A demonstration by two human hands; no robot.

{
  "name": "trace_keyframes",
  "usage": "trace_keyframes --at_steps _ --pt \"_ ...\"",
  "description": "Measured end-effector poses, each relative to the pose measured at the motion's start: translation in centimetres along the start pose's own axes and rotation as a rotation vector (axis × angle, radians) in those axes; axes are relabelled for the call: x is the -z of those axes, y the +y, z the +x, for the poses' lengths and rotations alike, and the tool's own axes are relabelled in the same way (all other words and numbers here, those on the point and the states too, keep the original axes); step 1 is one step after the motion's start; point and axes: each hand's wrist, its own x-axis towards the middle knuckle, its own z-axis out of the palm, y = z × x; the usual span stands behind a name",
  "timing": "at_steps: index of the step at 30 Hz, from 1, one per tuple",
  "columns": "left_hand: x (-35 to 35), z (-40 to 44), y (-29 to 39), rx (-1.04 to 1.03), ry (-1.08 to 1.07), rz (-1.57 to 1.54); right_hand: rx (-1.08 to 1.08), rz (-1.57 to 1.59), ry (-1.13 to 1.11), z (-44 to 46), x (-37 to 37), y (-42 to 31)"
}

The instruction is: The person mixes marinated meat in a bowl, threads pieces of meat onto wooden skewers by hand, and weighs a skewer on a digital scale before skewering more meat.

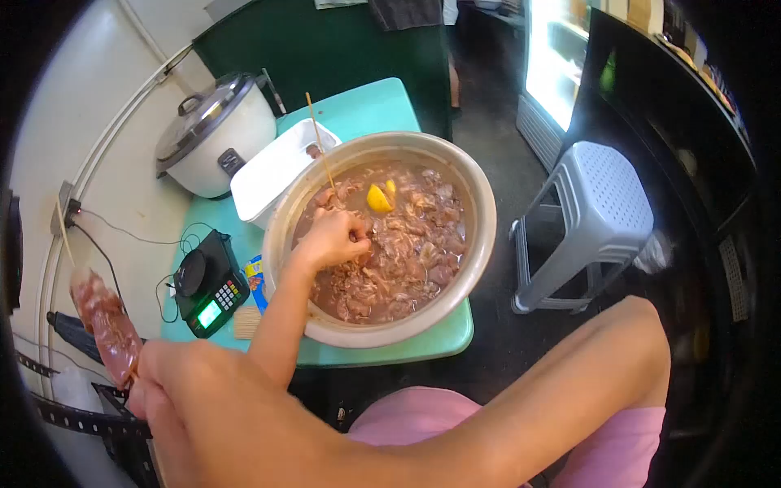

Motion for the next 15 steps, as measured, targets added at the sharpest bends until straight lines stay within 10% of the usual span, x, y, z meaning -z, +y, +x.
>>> trace_keyframes --at_steps 9,12,13,15 --pt "0.2 -0.6 0.0 0.003 -0.094 -0.035 -0.105 -0.097 -0.080 2.6 5.6 5.9" --pt "-3.1 0.2 -3.1 -0.001 0.180 -0.577 -0.042 -0.334 0.215 7.5 11.5 10.3" --pt "-0.3 0.3 -1.6 0.028 -0.181 -0.209 0.065 -0.483 0.321 9.0 14.4 12.5" --pt "0.5 0.6 -1.1 0.030 -0.089 -0.244 -0.040 -0.526 0.503 10.0 18.1 13.8"
